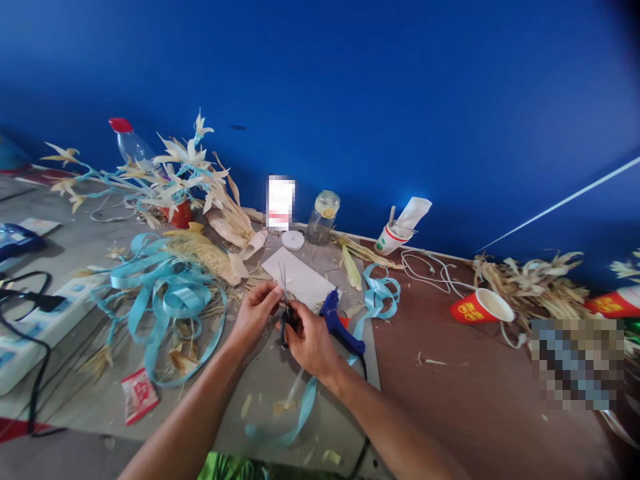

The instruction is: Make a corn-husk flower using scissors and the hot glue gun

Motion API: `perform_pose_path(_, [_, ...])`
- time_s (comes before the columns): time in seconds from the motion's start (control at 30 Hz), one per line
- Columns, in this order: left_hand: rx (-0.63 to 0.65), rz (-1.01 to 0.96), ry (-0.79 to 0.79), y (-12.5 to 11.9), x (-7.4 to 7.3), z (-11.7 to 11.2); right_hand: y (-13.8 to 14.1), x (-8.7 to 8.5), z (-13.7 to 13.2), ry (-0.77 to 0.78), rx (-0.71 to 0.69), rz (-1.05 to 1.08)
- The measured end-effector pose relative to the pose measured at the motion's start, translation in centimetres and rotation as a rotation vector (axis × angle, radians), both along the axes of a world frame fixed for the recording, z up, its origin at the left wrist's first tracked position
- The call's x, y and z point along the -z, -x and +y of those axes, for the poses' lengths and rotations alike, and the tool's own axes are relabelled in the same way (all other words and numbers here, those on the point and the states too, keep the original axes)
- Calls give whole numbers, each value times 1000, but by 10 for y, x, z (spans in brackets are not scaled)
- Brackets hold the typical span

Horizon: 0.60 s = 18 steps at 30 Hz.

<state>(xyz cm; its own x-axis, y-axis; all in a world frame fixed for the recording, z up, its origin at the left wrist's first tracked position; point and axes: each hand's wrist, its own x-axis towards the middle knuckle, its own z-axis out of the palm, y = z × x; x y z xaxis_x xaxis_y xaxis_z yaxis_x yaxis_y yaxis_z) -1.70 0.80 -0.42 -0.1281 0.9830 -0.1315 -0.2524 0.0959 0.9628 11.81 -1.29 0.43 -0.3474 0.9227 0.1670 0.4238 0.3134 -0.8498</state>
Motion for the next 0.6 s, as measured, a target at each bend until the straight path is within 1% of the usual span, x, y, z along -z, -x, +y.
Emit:
perform_pose_path(0.13, [52, 13, 2, 2, 1, 0, -1, -1, 1, 18, 11, 48])
perform_pose_path(0.2, [57, -3, -2, 3, 1, 0, -1, -1, 1, 30, 22, 69])
perform_pose_path(0.37, [-11, -80, -1, 3, -1, 2, -2, -1, 0, 27, 8, 64])
perform_pose_path(0.47, [-49, -104, 14, 3, -2, 3, -1, 1, -2, -23, 5, 21])
perform_pose_path(0.6, [-50, -112, 13, 3, 0, 4, 0, 2, -5, -96, 11, -63])
